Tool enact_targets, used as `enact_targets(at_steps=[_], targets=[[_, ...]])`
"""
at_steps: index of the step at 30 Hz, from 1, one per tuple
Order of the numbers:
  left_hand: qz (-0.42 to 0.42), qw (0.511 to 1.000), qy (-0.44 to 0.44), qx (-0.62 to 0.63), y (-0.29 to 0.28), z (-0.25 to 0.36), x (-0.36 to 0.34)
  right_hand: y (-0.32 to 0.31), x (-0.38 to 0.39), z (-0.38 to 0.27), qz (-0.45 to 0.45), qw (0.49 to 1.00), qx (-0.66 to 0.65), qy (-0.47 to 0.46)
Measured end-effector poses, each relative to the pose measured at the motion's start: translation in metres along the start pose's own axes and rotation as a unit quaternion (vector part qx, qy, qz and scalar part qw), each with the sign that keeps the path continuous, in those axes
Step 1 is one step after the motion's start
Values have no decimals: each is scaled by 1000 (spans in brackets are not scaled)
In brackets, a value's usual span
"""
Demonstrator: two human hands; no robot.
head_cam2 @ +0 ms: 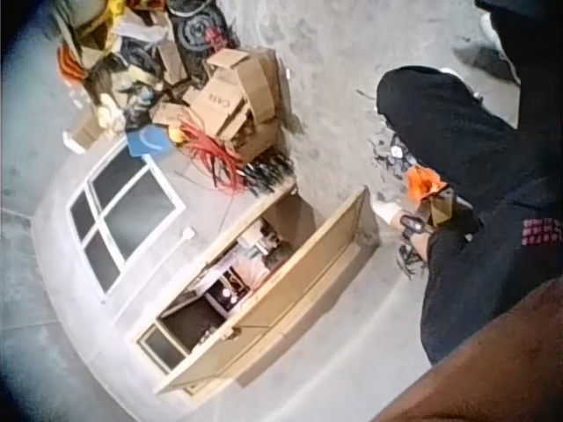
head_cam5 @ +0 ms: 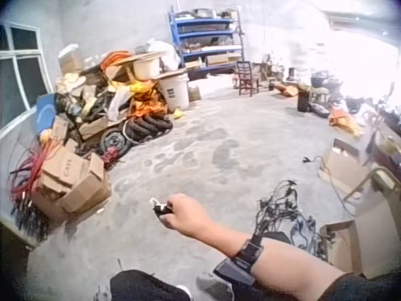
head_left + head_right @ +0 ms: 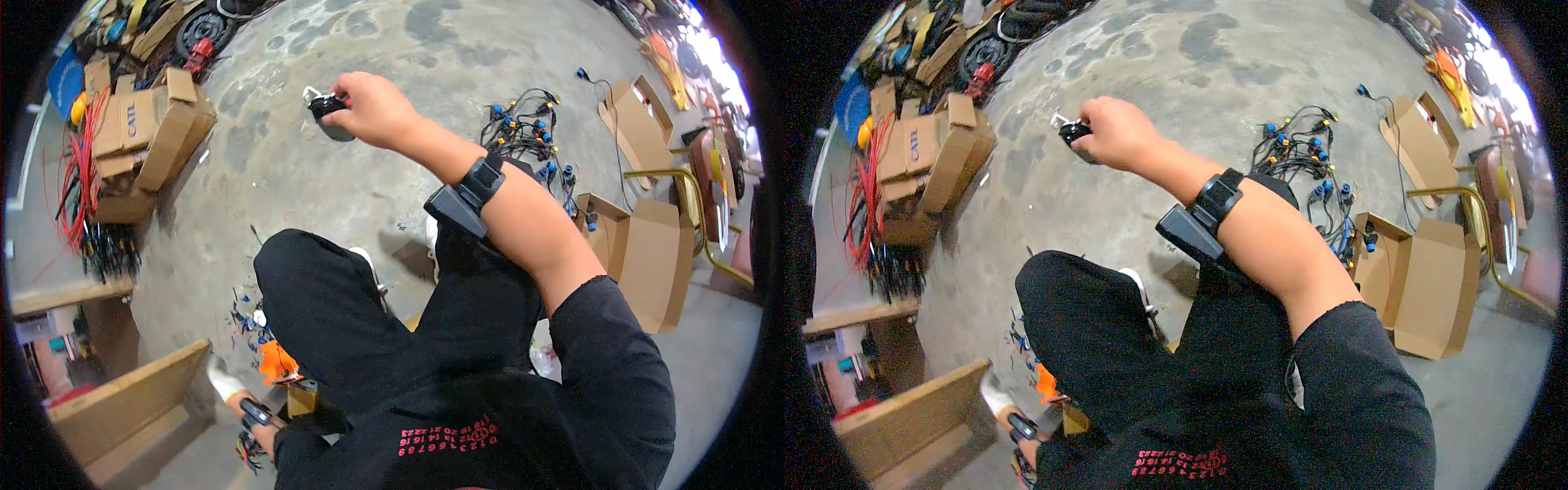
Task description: Assembling or repairing a motorcycle component using a screwdriver.
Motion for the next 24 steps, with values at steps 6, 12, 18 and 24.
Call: enact_targets(at_steps=[6,12,18,24], targets=[[-409,870,33,272,200,226,115,16,3,-9,-33,998,-45,-11],[-532,824,191,39,356,293,293,6,10,-10,-73,977,-138,148],[-502,825,258,7,380,278,313,-8,35,-44,-164,913,-330,177],[-713,677,66,171,390,260,368,-12,66,-70,-204,917,-300,164]])
Point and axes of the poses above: each hand's wrist, its own x-axis away from the middle knuckle, its own y-axis out of the palm, z = x × y, the point moved 9 cm from there along -x, towards the middle knuckle, and after that the axes turned 3 degrees about z, right-handed, at the moved point
